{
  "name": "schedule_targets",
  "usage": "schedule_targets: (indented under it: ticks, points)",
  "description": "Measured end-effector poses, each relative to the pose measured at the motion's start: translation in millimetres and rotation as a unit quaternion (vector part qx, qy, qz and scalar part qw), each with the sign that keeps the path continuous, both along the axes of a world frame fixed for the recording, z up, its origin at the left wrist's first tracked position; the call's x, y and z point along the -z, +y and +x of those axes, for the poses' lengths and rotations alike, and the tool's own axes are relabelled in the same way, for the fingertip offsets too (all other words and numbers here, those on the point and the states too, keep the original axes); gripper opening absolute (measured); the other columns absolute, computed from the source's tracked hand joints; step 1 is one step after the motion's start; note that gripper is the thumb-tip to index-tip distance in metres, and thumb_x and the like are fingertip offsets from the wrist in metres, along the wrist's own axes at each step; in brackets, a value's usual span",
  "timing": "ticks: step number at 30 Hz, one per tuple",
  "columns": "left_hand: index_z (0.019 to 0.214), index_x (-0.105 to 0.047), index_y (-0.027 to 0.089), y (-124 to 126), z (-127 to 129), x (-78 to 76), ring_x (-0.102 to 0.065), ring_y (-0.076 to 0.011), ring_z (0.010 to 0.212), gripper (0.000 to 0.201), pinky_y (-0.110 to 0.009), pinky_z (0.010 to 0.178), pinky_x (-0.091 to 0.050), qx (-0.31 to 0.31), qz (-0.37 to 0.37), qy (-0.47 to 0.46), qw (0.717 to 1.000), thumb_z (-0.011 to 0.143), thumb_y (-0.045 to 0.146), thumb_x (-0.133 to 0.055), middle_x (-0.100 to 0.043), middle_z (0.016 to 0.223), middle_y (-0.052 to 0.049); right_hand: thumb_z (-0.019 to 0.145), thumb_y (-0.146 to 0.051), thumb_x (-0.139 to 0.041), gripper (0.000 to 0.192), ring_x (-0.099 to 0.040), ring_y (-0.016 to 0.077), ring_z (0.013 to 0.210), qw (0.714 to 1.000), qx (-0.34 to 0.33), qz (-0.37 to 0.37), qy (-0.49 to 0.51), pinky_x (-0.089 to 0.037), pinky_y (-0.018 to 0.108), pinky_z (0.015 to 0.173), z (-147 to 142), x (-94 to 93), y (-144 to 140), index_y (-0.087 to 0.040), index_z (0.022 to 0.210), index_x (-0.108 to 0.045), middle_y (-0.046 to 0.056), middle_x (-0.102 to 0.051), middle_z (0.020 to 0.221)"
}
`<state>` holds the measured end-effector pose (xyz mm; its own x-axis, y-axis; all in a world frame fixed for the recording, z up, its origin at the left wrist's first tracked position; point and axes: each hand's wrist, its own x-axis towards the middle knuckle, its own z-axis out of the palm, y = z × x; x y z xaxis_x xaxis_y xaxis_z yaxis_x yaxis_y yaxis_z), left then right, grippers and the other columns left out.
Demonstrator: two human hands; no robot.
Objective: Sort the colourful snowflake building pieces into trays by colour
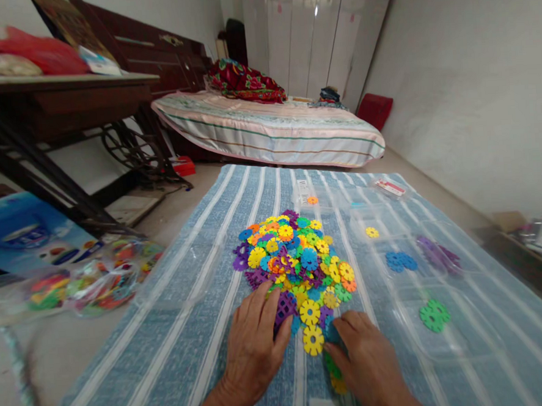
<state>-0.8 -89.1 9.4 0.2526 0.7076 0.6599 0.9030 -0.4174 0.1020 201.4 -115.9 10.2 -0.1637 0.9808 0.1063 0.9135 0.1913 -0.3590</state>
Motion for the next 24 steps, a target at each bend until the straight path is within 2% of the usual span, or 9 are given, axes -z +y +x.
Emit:
schedule_targets:
  ticks: [6,13,18,21,24]
  points:
    - [0.113,-0.050,0.014,2.5,-3.0,3.4,-0.054,-0.0269,0.107,0.034,-0.041,0.087,-0.047,-0.006,-0.004,-0.021,1.000,0.081,0.025,-0.055,-0.057,0.116,-0.015,0.074,-0.013,-0.061,0.009,-0.052,0.0215,0.084,0.999,-0.005,-0.002,-0.052,-0.039,0.031,0.075,-0.9,1.2,1.7,-0.020,0.079,-0.062,0.005,-0.061,0.086]
    - [0.114,-0.049,0.015,6.4,-9.3,2.4,-0.053,-0.0266,0.107,0.033,-0.043,0.090,-0.046,-0.026,-0.015,-0.048,0.998,0.082,0.025,-0.054,-0.055,0.119,-0.015,0.082,-0.007,-0.045,0.021,-0.054,0.0173,0.077,0.997,-0.050,-0.003,-0.060,-0.038,0.027,0.070,11.1,-1.5,15.2,-0.019,0.075,-0.061,0.004,-0.061,0.078]
    - [0.113,-0.048,0.014,10.9,-13.6,2.6,-0.054,-0.0256,0.105,0.032,-0.042,0.089,-0.047,-0.036,-0.019,-0.072,0.997,0.083,0.025,-0.053,-0.055,0.117,-0.015,0.089,-0.018,-0.036,0.026,-0.055,0.0143,0.070,0.996,-0.032,-0.047,0.064,-0.038,0.024,0.064,28.8,-8.7,23.3,-0.019,0.073,-0.057,0.002,-0.059,0.074]
    - [0.112,-0.049,0.013,13.4,-15.6,5.6,-0.054,-0.0258,0.105,0.032,-0.043,0.090,-0.046,-0.045,-0.028,-0.081,0.995,0.083,0.027,-0.053,-0.056,0.116,-0.015,0.090,-0.031,-0.037,0.030,-0.053,0.0132,0.066,0.980,-0.023,-0.096,0.175,-0.037,0.023,0.060,39.1,-16.8,29.0,-0.019,0.072,-0.057,0.000,-0.056,0.069]
    - [0.112,-0.049,0.014,16.0,-18.4,8.2,-0.054,-0.0256,0.105,0.031,-0.042,0.090,-0.046,-0.050,-0.028,-0.090,0.994,0.083,0.027,-0.053,-0.056,0.115,-0.015,0.089,-0.040,-0.038,0.035,-0.050,0.0131,0.064,0.959,-0.006,-0.140,0.246,-0.038,0.023,0.060,46.9,-24.9,36.1,-0.018,0.070,-0.057,-0.001,-0.053,0.065]
